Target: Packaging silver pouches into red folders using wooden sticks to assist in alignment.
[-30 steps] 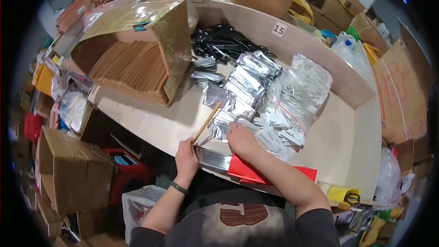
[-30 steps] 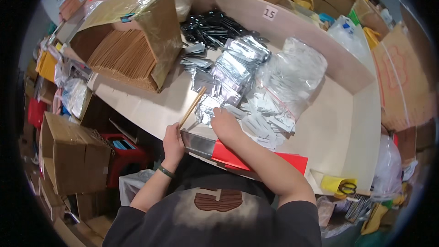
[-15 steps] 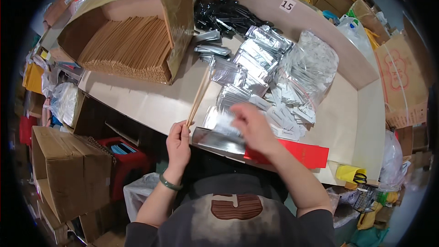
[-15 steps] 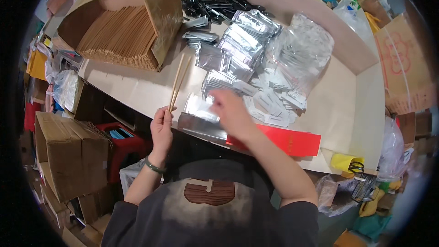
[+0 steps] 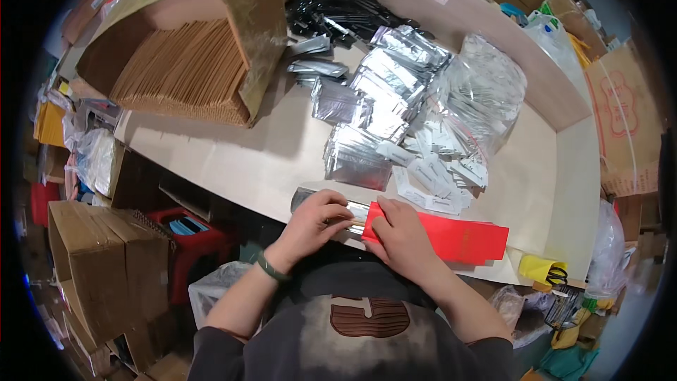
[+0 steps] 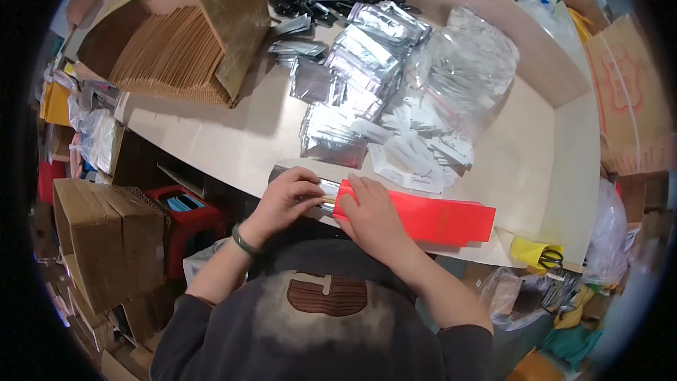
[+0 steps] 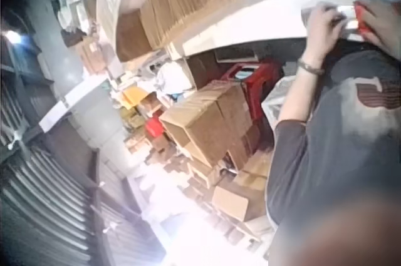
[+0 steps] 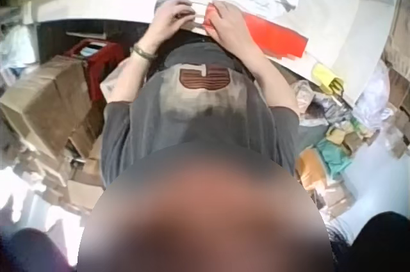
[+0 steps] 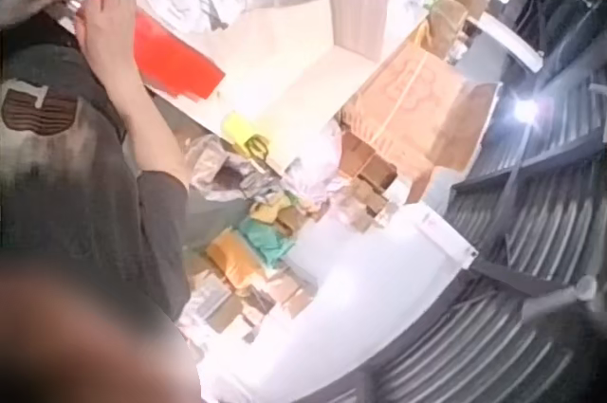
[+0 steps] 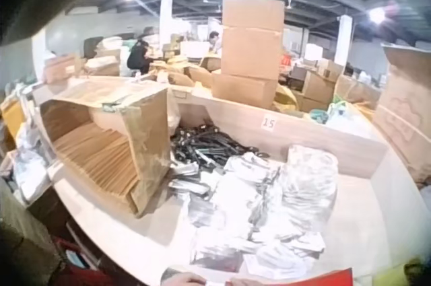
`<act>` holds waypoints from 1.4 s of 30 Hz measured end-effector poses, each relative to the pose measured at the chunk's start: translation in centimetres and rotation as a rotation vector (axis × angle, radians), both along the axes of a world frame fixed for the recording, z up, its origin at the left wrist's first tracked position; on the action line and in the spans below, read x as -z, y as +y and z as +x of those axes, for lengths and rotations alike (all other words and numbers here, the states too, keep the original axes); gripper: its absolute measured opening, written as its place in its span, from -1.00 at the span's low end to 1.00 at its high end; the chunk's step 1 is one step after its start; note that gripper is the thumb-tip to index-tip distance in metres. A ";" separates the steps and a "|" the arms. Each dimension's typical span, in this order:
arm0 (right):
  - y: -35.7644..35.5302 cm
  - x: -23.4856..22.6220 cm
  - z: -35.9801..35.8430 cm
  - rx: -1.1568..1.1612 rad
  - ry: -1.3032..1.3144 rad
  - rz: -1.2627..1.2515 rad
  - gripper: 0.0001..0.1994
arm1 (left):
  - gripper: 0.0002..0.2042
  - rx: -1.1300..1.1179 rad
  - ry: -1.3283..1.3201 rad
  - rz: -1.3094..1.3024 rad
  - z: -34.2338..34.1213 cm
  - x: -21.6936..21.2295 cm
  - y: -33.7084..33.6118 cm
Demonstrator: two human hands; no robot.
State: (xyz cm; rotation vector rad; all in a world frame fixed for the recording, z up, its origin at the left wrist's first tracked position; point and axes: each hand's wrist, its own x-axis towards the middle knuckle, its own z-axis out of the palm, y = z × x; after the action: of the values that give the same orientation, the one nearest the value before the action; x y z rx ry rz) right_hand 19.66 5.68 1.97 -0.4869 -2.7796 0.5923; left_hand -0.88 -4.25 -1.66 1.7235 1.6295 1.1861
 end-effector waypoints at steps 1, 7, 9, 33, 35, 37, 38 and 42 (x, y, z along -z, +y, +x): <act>0.0 -0.1 0.2 0.035 -0.010 0.003 -0.61 | -0.83 0.012 0.005 0.008 0.4 0.3 -0.2; 0.3 0.1 -0.2 0.007 0.013 0.071 -0.57 | -0.69 -0.162 -0.280 -0.237 4.6 -1.5 0.2; 1.1 -0.9 0.0 -0.025 -0.090 -0.106 -0.58 | -0.36 -0.076 -0.379 -0.375 5.3 -3.4 -0.6; 2.0 -1.9 4.3 0.371 -0.001 -0.070 -0.58 | -0.68 -0.203 0.083 -0.697 3.3 -2.1 2.7; 1.3 -1.7 2.8 0.418 -0.247 -0.118 -0.66 | -0.64 -0.336 0.260 -0.468 2.6 -0.8 1.5; 0.8 -0.8 1.8 0.486 -0.270 -0.079 -0.68 | -0.59 -0.254 0.252 -0.372 2.1 -0.3 0.0; 0.9 -0.8 1.4 0.501 -0.268 -0.100 -0.75 | -0.59 -0.253 0.253 -0.372 1.8 -0.2 -0.4; 1.7 -1.1 0.7 0.459 -0.406 -0.184 -0.79 | -0.46 -0.060 0.317 -0.373 -0.1 -1.1 -1.8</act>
State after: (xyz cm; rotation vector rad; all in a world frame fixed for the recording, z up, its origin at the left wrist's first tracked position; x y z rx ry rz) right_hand 20.33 7.36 3.09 -1.3739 -2.8238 0.6998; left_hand -0.93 -6.10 -0.54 1.6847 1.9520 0.5981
